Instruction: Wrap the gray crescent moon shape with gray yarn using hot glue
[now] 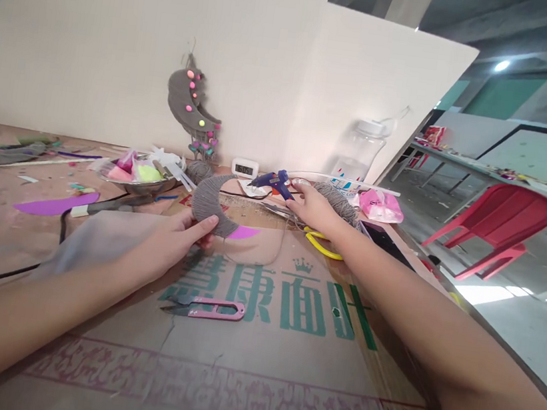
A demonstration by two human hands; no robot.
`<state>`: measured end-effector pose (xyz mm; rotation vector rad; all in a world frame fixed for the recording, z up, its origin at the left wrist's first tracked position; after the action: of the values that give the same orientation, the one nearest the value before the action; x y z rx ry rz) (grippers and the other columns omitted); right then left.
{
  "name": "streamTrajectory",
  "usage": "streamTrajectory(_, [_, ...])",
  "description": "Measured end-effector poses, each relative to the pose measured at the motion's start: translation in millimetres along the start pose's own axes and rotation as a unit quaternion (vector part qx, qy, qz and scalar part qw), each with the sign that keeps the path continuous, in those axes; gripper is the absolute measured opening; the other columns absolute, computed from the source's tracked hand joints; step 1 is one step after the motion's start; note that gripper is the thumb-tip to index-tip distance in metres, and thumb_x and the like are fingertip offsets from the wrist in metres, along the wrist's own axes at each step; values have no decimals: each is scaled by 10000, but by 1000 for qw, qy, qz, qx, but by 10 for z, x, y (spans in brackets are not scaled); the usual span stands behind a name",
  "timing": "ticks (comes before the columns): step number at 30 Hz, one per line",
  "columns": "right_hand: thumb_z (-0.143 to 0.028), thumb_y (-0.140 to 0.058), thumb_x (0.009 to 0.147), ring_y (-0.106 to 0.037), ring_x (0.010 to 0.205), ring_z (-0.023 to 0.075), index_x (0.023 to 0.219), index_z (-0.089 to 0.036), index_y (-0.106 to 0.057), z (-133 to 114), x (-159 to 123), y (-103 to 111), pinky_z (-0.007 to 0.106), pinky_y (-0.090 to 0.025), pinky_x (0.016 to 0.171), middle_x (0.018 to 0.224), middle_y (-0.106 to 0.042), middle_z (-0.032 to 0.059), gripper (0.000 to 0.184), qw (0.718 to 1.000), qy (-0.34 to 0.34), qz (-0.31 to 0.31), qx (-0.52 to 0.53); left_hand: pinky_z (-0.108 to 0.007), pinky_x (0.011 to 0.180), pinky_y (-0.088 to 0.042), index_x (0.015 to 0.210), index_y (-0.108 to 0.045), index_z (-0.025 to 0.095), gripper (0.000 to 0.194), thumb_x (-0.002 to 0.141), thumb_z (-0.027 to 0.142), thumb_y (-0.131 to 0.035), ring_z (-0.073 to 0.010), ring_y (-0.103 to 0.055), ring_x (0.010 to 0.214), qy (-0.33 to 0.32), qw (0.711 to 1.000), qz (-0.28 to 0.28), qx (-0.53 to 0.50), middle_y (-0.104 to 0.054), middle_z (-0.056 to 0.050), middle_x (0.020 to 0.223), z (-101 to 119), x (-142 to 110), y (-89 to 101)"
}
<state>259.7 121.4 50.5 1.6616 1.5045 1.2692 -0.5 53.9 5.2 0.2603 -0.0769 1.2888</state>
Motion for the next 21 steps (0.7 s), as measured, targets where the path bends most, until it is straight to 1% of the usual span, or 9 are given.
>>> streamTrajectory(2, [-273,-625,879,-633,1162,260,1394,-128,-533,-13,185,-53,363,-476,1000,1345,-631,144,543,1000,-10,-14,-4,-255,584,-368,798,-504,187,341,880,509,-577,-119,-471,614,6,1000,1,1,-519,37,657,7,-9,1])
streamTrajectory(3, [-285,-637,875,-646,1137,252,1370,-142,-560,-33,270,-86,347,-486,980,1305,-660,131,521,1000,-11,-19,-2,-257,591,-375,800,-504,187,342,880,512,-577,-120,-477,618,8,1000,0,-1,-524,35,661,6,-12,2])
streamTrajectory(6, [-341,-686,843,-692,1006,253,1204,-162,-678,-72,477,-217,332,-523,889,1127,-742,107,403,999,-28,-39,-1,-255,597,-378,798,-500,192,342,885,515,-574,-120,-480,621,10,1000,-3,-7,-530,36,661,-7,-17,3])
streamTrajectory(8, [-322,-713,813,-696,973,282,1105,-136,-711,-69,562,-288,356,-531,862,1060,-754,131,345,998,-49,-34,-5,-253,598,-375,809,-510,194,333,888,511,-573,-121,-482,626,7,1000,-5,-8,-534,36,664,-12,-15,5])
streamTrajectory(11, [-256,-690,818,-700,954,278,1087,-131,-698,-64,606,-304,358,-536,845,1037,-752,138,297,998,-69,-10,-2,-253,596,-367,819,-524,193,318,892,499,-570,-123,-482,632,2,1000,-2,-1,-539,30,670,-13,-7,10])
streamTrajectory(14, [-290,-635,869,-715,798,213,1055,-148,-693,-92,556,-199,299,-557,748,930,-762,97,241,997,-68,-3,19,-256,587,-370,829,-532,190,313,885,495,-573,-124,-483,615,12,1000,1,-2,-535,30,663,-30,5,13])
streamTrajectory(16, [-355,-618,888,-704,714,196,989,-142,-700,-115,469,-76,285,-562,685,839,-756,89,250,997,-70,1,28,-257,588,-377,852,-540,188,318,880,503,-576,-127,-490,618,16,1000,2,-1,-540,29,666,-38,8,16])
streamTrajectory(19, [-466,-603,891,-702,707,223,862,-141,-710,-147,244,104,325,-576,685,744,-742,99,343,995,-77,3,59,-259,605,-384,855,-547,187,323,881,508,-576,-129,-496,637,7,1000,3,1,-549,25,684,-29,1,24])
streamTrajectory(21, [-498,-589,897,-709,740,238,831,-150,-717,-209,34,216,356,-582,722,760,-751,105,376,995,-39,21,94,-260,605,-378,830,-546,188,322,884,504,-574,-128,-491,632,2,1000,1,4,-547,25,677,-13,-7,23])
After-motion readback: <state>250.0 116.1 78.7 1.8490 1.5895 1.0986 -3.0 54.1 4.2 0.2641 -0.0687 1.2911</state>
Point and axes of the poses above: each hand's wrist, its own x-axis towards the middle knuckle, its own y-axis out of the back of the hand, z = x × y, the point moved 5 cm from there along x, towards the middle knuckle
